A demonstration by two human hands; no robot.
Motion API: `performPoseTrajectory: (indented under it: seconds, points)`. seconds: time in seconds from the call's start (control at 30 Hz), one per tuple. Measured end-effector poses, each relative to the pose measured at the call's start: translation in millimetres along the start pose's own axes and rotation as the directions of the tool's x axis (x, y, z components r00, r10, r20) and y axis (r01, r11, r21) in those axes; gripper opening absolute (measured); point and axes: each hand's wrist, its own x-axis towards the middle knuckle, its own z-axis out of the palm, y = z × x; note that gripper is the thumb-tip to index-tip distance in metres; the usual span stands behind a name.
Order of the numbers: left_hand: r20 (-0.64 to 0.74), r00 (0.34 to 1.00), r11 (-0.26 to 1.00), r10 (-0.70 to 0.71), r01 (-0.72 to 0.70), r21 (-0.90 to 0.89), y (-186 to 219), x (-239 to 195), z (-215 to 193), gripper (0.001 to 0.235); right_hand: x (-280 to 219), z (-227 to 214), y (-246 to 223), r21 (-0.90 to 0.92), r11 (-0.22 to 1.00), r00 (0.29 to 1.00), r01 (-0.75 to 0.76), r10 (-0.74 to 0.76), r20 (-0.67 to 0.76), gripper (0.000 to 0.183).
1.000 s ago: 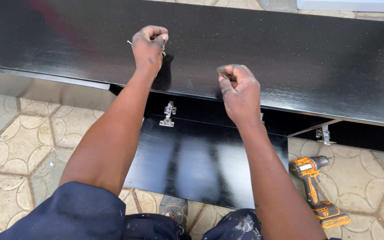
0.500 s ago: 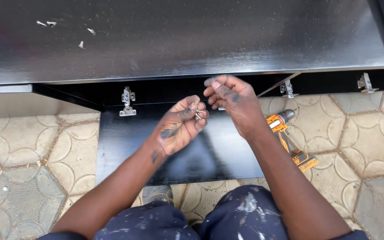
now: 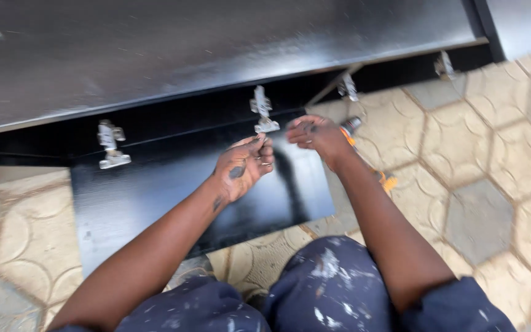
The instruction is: The person picks up a wooden tile and places it under a black cabinet door. They then attach the door to the cabinet frame using hinges and secure it with a power drill.
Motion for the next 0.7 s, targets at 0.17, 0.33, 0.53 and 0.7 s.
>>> performPoseTrajectory:
  seconds: [0.17, 0.33, 0.53, 0.7]
  points:
    - [-0.154, 0.967, 0.908, -0.205, 0.246, 0.34, -54.8, 12.4, -18.6, 0.025, 70.4, -112.9, 130.1, 0.364, 0.916, 0.927, 0.17, -0.023, -0.374, 0.028]
    - [-0.161, 0.938, 0.756, -0.308, 0.344, 0.557, -30.9, 13.8, 8.4, 0.029, 21.0, -89.6, 92.5, -0.553, 0.741, 0.723, -0.381, -0.134, -0.677, 0.05]
    - [-0.172, 0.959, 0.713, -0.224, 0.281, 0.643, -1.2, 5.4, 28.3, 0.018, -1.5, -88.4, 115.2, -0.568, 0.585, 0.676, -0.579, -0.044, -0.735, 0.07]
    - [-0.247, 0.964, 0.783, -0.099, 0.228, 0.578, 4.1, -4.0, -2.6, 0.015, -21.0, -83.4, 102.5, -0.599, 0.561, 0.709, -0.571, -0.031, -0.705, 0.06]
